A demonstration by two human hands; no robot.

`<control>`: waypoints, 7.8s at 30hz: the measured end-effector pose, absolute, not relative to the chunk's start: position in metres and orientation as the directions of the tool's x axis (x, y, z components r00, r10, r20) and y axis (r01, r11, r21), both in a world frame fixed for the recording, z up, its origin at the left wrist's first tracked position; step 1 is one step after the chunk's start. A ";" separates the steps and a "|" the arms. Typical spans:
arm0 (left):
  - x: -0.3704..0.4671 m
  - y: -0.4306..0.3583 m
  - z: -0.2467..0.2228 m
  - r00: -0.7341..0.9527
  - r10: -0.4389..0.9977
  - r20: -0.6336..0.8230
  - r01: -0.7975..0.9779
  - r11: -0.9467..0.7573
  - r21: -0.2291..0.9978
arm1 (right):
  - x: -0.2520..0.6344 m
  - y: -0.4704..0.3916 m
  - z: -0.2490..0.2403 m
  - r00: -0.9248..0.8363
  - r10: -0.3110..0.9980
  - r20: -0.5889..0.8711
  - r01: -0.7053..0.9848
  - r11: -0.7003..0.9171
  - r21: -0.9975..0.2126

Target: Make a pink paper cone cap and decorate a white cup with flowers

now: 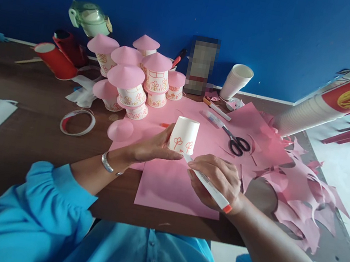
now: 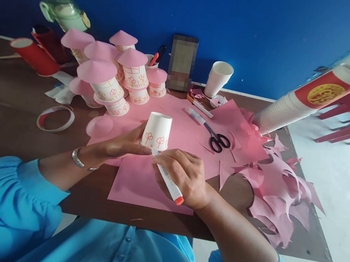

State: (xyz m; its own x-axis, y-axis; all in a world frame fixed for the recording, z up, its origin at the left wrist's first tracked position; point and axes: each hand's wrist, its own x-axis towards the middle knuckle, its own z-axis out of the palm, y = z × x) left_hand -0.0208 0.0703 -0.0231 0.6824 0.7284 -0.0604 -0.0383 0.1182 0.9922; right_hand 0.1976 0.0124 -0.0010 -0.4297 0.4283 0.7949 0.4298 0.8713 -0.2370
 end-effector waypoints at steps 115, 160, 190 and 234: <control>-0.020 0.069 -0.020 0.630 0.776 -0.034 -0.094 0.119 0.988 | 0.199 0.012 0.003 -0.441 0.400 0.804 0.429 0.880 -0.203; -0.019 0.071 -0.021 0.658 0.748 -0.084 -0.014 0.124 0.992 | 0.200 0.013 0.002 -0.423 0.395 0.816 0.445 0.875 -0.192; -0.018 0.072 -0.024 0.673 0.739 -0.022 -0.080 0.102 0.991 | 0.201 0.013 -0.003 -0.485 0.395 0.781 0.419 0.888 -0.188; -0.017 0.073 -0.028 0.641 0.766 -0.044 -0.112 0.150 0.982 | 0.199 0.011 0.002 -0.418 0.380 0.825 0.456 0.873 -0.172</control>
